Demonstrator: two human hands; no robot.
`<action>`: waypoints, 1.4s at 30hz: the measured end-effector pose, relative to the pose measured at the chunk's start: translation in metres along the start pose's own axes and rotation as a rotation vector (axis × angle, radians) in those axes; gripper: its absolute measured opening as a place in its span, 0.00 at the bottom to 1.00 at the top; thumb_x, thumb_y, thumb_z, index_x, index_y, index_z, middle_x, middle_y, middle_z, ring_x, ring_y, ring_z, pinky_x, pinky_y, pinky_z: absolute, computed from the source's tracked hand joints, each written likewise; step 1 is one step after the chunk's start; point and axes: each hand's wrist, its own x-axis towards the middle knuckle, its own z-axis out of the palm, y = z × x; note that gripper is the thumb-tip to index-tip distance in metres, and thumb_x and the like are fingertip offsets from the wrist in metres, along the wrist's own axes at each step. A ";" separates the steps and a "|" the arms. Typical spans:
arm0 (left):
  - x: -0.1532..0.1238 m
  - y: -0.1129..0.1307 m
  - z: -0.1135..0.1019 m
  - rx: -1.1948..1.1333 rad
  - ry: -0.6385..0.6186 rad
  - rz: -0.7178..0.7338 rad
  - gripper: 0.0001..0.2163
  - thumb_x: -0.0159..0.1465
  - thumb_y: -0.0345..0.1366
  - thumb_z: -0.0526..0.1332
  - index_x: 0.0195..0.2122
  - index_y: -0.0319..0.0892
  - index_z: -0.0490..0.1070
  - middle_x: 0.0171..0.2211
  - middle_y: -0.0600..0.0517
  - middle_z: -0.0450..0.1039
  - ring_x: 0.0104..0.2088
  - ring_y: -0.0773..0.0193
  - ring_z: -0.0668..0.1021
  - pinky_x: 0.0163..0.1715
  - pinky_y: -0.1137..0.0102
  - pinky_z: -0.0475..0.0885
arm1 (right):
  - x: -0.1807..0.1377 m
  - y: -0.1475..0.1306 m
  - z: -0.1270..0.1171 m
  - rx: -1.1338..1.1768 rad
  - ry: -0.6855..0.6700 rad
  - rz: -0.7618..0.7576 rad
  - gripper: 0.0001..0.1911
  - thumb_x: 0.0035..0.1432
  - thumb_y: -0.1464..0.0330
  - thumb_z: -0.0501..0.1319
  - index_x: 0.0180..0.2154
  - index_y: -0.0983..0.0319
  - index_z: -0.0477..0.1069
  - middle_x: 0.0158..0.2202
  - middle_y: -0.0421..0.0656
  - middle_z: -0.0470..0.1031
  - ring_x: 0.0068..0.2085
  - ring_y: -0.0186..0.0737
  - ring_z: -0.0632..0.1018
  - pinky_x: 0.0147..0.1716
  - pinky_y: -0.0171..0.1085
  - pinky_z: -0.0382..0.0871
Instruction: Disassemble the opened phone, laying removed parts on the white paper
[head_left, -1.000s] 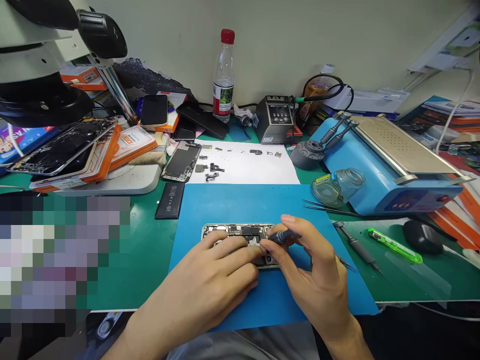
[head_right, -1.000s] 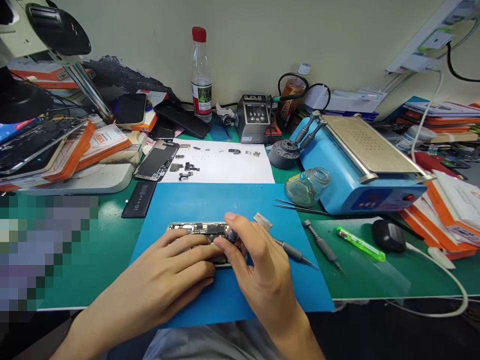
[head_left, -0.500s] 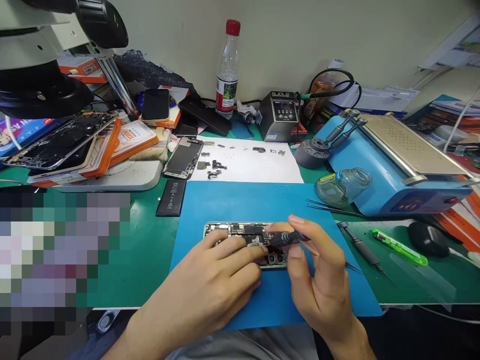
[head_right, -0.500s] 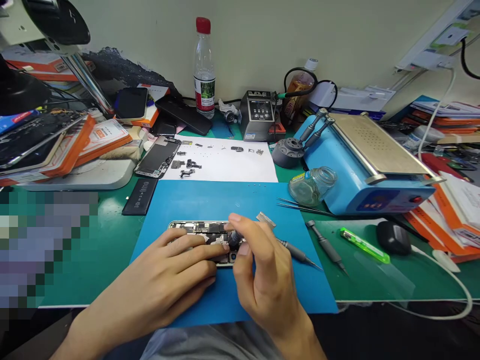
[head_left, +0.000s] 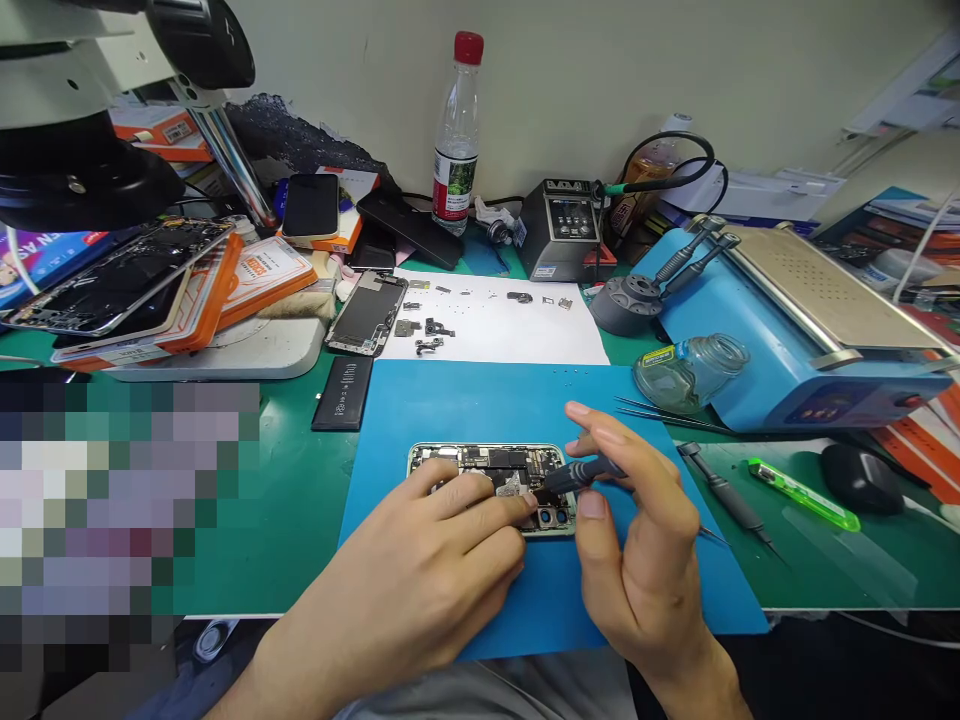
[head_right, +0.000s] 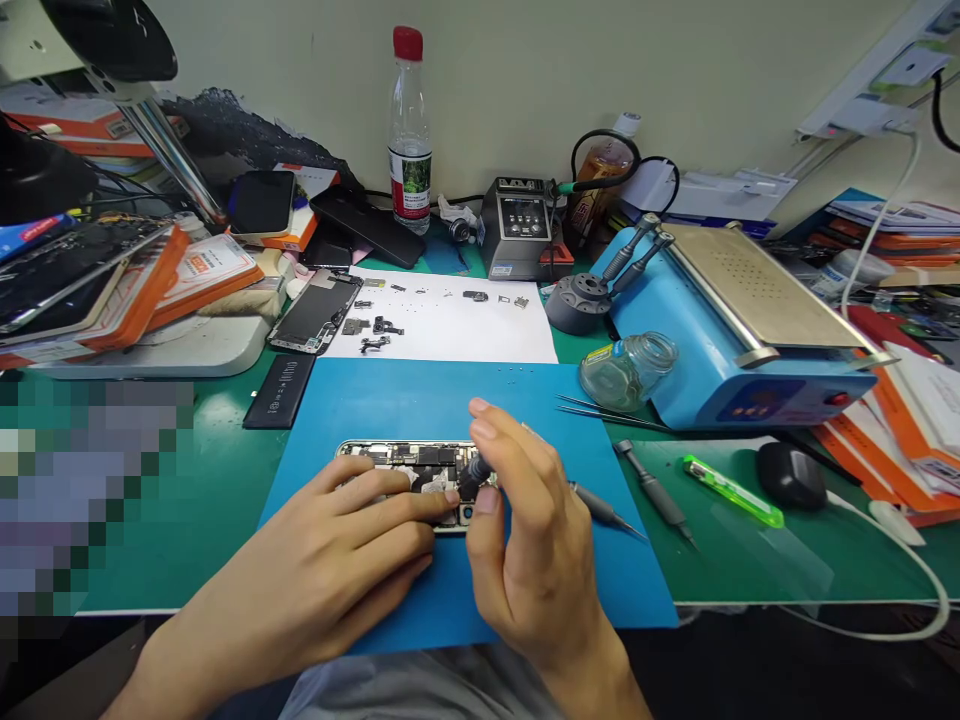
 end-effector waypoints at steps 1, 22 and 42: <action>0.000 0.000 0.000 -0.001 0.000 0.001 0.09 0.82 0.32 0.56 0.45 0.43 0.74 0.64 0.54 0.80 0.53 0.56 0.79 0.57 0.54 0.66 | 0.000 0.000 0.000 -0.013 0.003 0.000 0.43 0.69 0.82 0.60 0.78 0.54 0.53 0.70 0.53 0.72 0.67 0.51 0.78 0.61 0.54 0.81; -0.003 0.001 -0.002 0.001 -0.026 -0.014 0.08 0.82 0.33 0.56 0.46 0.44 0.74 0.66 0.55 0.79 0.55 0.56 0.79 0.57 0.54 0.67 | -0.009 0.002 0.002 0.050 0.072 0.143 0.40 0.71 0.79 0.60 0.78 0.53 0.56 0.66 0.53 0.77 0.58 0.46 0.83 0.44 0.43 0.83; 0.015 0.013 -0.004 -0.199 0.216 -0.260 0.05 0.78 0.33 0.65 0.43 0.47 0.80 0.41 0.56 0.84 0.38 0.60 0.79 0.40 0.62 0.70 | -0.004 -0.005 -0.006 0.475 0.215 0.256 0.33 0.74 0.77 0.61 0.73 0.47 0.63 0.48 0.42 0.82 0.42 0.37 0.85 0.34 0.36 0.86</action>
